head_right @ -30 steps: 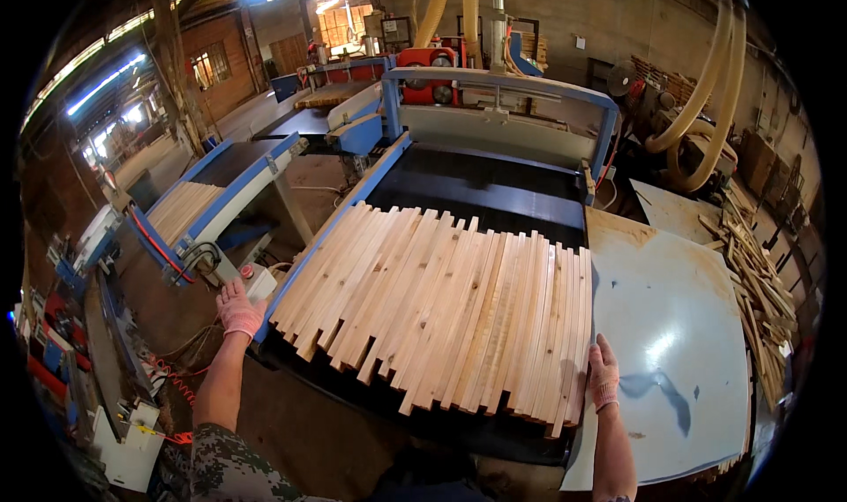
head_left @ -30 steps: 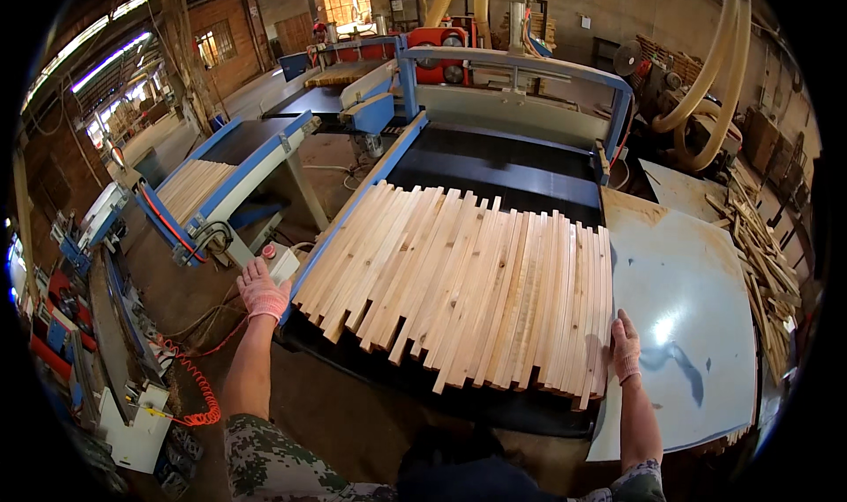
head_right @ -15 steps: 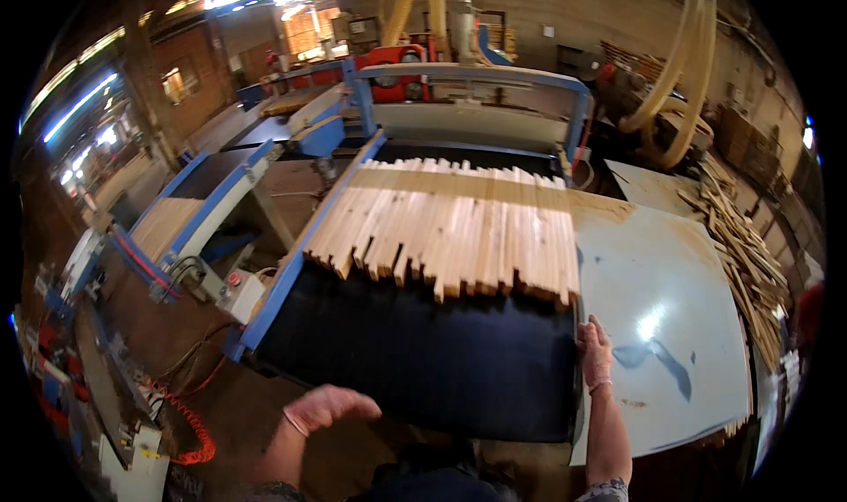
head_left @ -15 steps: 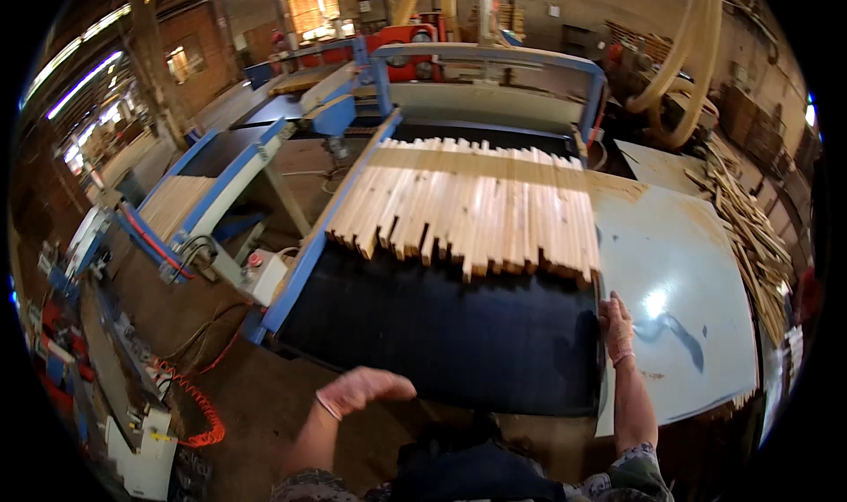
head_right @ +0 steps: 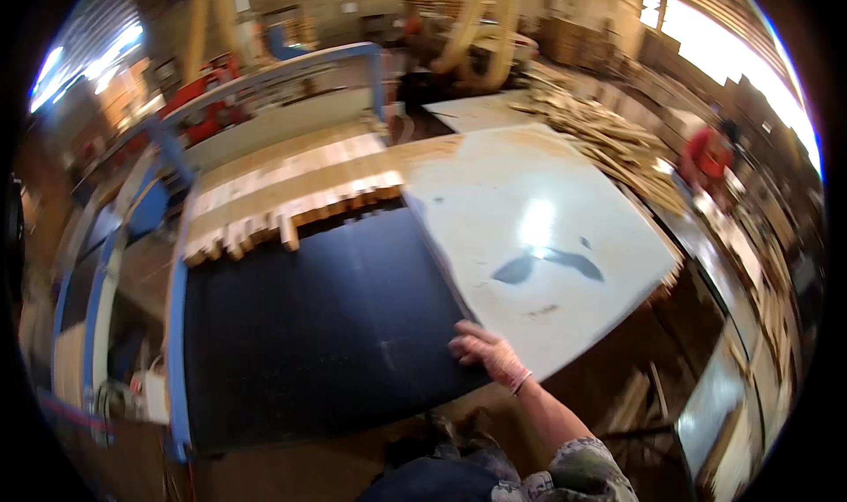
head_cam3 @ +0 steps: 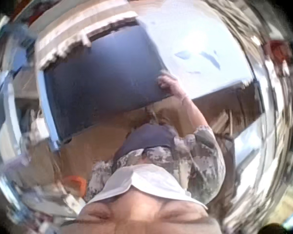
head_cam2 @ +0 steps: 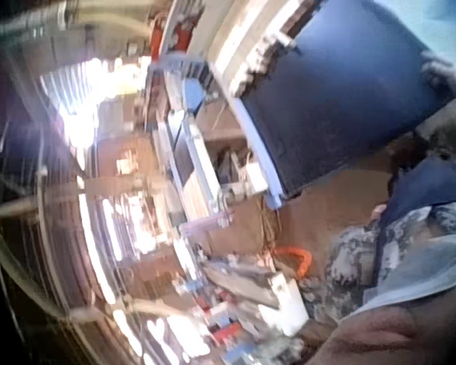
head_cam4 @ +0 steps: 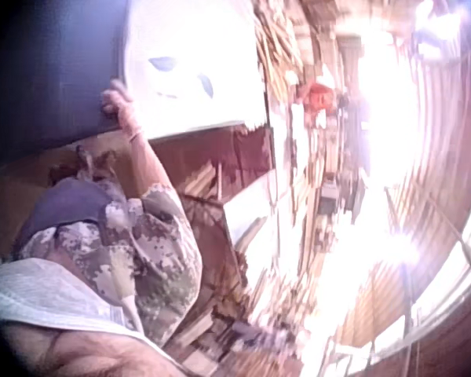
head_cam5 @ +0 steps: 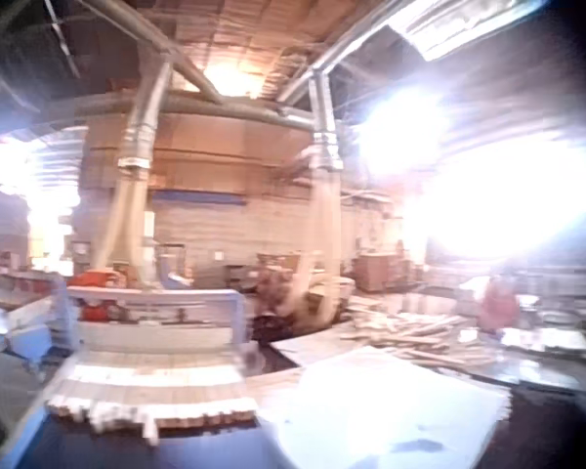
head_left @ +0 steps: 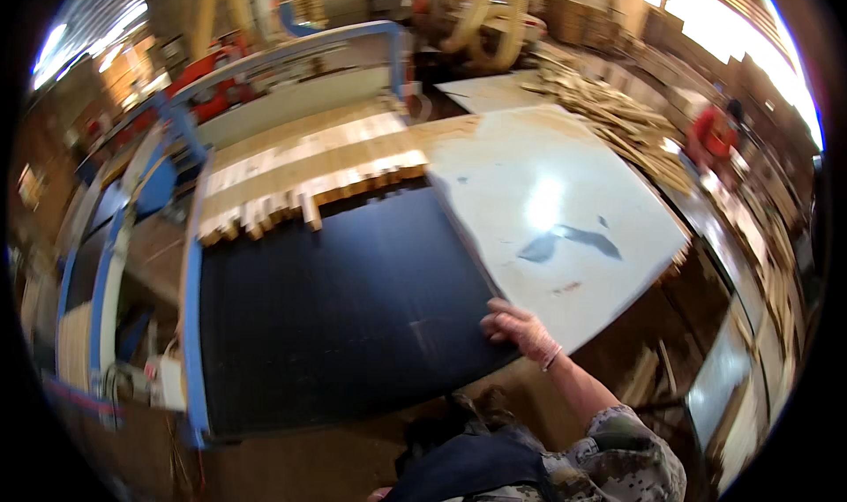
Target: The person repeatedly picks up stacks of light-colored wooden planks from a metal table and places them onto a conveyor belt. They align the planks and move them in batches throughout the clip.
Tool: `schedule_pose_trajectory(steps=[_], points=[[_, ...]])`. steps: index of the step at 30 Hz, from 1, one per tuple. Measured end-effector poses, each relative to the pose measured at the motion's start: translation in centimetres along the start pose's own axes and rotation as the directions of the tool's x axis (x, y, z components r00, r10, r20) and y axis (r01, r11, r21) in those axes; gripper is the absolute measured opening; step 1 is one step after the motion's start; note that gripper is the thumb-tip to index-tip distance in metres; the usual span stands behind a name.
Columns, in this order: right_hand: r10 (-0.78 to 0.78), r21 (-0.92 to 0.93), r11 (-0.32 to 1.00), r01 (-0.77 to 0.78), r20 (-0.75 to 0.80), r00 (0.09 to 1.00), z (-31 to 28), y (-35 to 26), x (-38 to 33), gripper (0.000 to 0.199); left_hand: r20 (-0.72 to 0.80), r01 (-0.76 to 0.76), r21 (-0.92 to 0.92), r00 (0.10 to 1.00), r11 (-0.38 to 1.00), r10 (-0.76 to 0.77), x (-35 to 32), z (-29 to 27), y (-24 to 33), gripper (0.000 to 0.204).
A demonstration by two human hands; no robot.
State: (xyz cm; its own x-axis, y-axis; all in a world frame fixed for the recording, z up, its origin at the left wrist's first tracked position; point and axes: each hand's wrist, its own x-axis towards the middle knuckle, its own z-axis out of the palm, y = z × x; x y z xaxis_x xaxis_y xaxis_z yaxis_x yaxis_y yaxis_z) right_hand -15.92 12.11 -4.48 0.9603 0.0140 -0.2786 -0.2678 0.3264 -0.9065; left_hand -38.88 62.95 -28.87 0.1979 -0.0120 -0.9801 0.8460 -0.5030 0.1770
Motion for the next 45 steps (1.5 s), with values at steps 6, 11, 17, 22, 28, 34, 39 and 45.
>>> schedule_pose_trajectory(steps=[6, 11, 17, 22, 28, 34, 39, 45], points=[[0.229, 0.63, 0.548, -0.55, 0.519, 0.823, -6.4, 15.9, -12.0, 0.062, 0.037, -0.012, -0.057, 0.999, 0.998, 0.014, 6.0, 2.6, 8.3, 0.031], [0.326, -0.504, 0.592, -0.629, -0.564, 0.759, -10.8, 20.4, -23.0, 0.062, 0.032, -0.085, -0.008, 0.996, 0.996, 0.086, 10.5, 3.7, 14.0, 0.026], [0.551, -0.01, 0.516, -0.857, -0.762, 0.34, -18.0, 34.1, -38.5, 0.04, 0.079, -0.111, 0.02, 0.991, 0.994, 0.109, 15.2, 5.9, 21.4, 0.03], [0.65, 0.139, 0.548, -0.825, -0.691, 0.315, -18.8, 38.1, -43.4, 0.045, -0.035, -0.177, 0.207, 0.981, 0.962, 0.188, 10.0, 14.5, 24.6, 0.034], [0.413, -0.109, 0.727, -0.678, -0.72, 0.558, -23.5, 39.3, -48.8, 0.037, 0.026, -0.173, 0.433, 0.983, 0.884, 0.179, 8.1, 27.5, 26.2, 0.035], [0.366, 0.027, 0.747, -0.664, -0.851, 0.377, -30.0, 39.9, -55.4, 0.042, 0.082, -0.223, 0.567, 0.973, 0.793, 0.214, 9.1, 40.1, 29.6, 0.036], [0.493, 0.364, 0.801, -0.475, -0.852, 0.178, -33.5, 37.0, -57.8, 0.041, 0.073, -0.289, 0.586, 0.949, 0.757, 0.306, 13.4, 47.7, 34.3, 0.037], [0.484, 0.325, 0.804, -0.499, -0.845, 0.23, -34.4, 40.1, -58.3, 0.045, 0.256, -0.321, 0.676, 0.946, 0.664, 0.197, 16.0, 58.2, 39.1, 0.038]])
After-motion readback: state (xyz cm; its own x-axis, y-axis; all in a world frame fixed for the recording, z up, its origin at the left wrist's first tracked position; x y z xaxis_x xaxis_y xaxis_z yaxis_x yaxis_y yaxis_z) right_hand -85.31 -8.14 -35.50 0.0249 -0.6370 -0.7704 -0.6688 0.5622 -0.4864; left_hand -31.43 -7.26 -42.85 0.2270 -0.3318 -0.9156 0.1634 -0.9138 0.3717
